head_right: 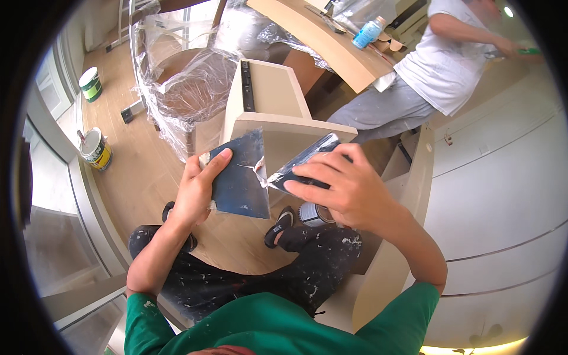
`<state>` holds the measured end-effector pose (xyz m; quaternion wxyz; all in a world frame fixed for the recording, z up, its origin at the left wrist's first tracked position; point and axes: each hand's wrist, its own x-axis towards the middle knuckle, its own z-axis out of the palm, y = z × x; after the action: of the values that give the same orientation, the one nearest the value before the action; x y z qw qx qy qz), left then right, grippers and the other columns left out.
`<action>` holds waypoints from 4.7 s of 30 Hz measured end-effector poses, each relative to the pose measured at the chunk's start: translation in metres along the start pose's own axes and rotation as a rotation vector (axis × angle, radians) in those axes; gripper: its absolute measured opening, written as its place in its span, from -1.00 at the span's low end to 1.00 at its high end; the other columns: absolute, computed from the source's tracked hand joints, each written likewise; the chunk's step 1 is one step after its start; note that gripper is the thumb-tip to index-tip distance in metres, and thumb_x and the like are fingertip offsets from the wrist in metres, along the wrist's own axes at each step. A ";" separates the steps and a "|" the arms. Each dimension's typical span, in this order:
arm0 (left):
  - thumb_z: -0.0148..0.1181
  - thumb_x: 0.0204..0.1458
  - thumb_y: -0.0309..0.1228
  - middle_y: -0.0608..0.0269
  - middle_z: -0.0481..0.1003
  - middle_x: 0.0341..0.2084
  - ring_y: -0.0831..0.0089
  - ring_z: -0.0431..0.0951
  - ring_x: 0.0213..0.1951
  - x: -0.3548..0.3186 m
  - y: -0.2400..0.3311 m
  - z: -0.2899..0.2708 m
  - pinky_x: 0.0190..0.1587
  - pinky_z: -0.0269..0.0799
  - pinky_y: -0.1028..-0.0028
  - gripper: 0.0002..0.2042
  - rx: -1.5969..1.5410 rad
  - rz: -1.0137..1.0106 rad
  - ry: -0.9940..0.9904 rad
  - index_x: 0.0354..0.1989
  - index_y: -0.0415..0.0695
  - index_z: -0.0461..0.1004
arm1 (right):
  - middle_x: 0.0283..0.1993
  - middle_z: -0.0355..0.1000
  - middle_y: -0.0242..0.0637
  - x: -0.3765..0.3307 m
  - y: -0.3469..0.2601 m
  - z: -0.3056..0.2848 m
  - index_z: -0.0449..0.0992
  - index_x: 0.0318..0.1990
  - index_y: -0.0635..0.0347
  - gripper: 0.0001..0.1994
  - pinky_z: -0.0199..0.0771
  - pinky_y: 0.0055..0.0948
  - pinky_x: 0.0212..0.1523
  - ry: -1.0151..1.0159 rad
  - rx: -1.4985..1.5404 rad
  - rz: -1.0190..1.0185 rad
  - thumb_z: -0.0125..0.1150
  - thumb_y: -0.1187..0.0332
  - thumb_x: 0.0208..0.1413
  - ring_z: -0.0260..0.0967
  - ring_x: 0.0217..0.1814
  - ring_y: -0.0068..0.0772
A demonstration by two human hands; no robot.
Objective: The person applies white putty to the edges and corners of a light-colored wooden cabinet using two metal scrapers.
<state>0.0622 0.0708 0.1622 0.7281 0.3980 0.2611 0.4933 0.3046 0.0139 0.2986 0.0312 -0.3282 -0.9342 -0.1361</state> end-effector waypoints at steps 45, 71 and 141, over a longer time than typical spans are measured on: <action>-0.02 0.36 -0.11 0.35 0.47 -0.23 0.60 0.44 -0.20 0.002 -0.016 0.012 -0.12 0.37 0.55 -0.65 -0.139 0.527 0.464 -0.06 -0.19 0.43 | 0.00 0.49 -0.21 0.011 -0.052 0.096 0.42 0.10 0.35 -0.67 0.48 -0.34 0.09 1.172 1.774 0.902 0.09 0.38 0.24 0.48 0.02 -0.38; 0.11 0.27 -0.10 0.17 0.51 -0.07 0.36 0.57 -0.02 -0.007 -0.025 0.030 0.04 0.55 0.28 -0.59 -0.662 -0.584 -0.230 0.11 -0.13 0.38 | 0.07 0.33 -0.02 -0.041 -0.049 0.067 0.46 0.05 0.07 -0.62 0.29 0.24 0.33 0.752 0.494 -0.017 0.24 0.49 0.01 0.36 0.20 0.01; 0.20 0.22 -0.31 0.14 0.56 -0.18 0.40 0.65 -0.20 -0.011 -0.006 0.024 -0.12 0.63 0.32 -0.67 -0.485 -0.334 -0.142 0.04 -0.25 0.40 | 0.16 0.35 -0.28 -0.034 -0.009 0.008 0.50 0.10 -0.19 -0.65 0.13 0.20 0.41 0.223 0.028 0.032 0.14 0.37 0.16 0.30 0.23 -0.17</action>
<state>0.0799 0.0516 0.1702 0.8893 0.1976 0.1462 0.3856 0.3258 -0.0115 0.2832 0.1414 -0.3254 -0.9214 -0.1583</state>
